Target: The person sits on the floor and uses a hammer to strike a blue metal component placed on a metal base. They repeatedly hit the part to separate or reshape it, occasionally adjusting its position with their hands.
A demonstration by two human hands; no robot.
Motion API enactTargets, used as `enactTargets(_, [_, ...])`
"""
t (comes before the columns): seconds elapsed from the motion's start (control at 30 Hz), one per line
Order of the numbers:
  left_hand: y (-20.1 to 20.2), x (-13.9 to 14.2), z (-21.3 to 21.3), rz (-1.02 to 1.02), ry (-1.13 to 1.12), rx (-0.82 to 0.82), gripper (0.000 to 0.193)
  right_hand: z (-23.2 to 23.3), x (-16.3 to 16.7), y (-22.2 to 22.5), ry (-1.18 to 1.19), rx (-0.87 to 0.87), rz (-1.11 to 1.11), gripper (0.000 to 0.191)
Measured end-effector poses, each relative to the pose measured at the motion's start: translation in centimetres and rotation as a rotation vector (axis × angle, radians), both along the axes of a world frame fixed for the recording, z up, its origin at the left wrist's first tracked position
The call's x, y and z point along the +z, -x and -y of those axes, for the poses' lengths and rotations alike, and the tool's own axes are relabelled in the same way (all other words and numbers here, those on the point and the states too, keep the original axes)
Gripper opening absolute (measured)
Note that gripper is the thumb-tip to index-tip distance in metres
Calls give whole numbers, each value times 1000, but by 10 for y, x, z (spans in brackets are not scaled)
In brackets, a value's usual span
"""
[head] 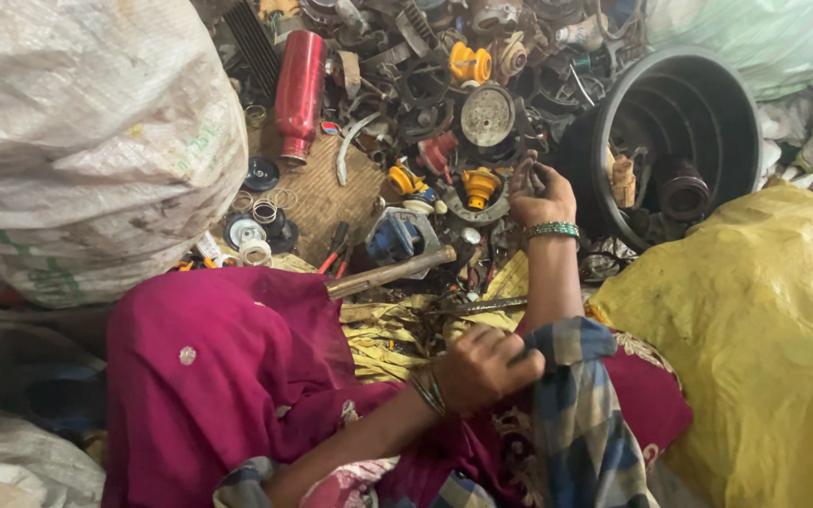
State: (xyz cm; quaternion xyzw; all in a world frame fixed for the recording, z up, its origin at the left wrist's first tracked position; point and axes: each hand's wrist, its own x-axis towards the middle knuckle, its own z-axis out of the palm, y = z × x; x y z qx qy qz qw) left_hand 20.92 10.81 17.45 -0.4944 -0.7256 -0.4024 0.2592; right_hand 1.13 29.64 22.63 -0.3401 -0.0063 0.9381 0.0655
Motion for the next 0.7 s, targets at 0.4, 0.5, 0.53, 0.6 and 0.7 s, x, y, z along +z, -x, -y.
enactTargets(0.4, [-46,-20,-9,818,-322,-321,48,-60,11,-5,52,-107,-212,14])
enactTargets(0.5, [-35,-25,-13,640,-265,-198,33,-62,16,-7,75,-96,-283,11])
enactTargets(0.53, [-30,-27,-12,530,-225,-146,27,-60,16,-7,74,-73,-305,9])
enactTargets(0.6, [-15,-29,-8,265,-161,-76,18,-56,16,-6,104,-78,-301,8])
enactTargets(0.7, [-9,-29,-6,29,-19,-37,9,-48,16,-2,182,-120,-256,10])
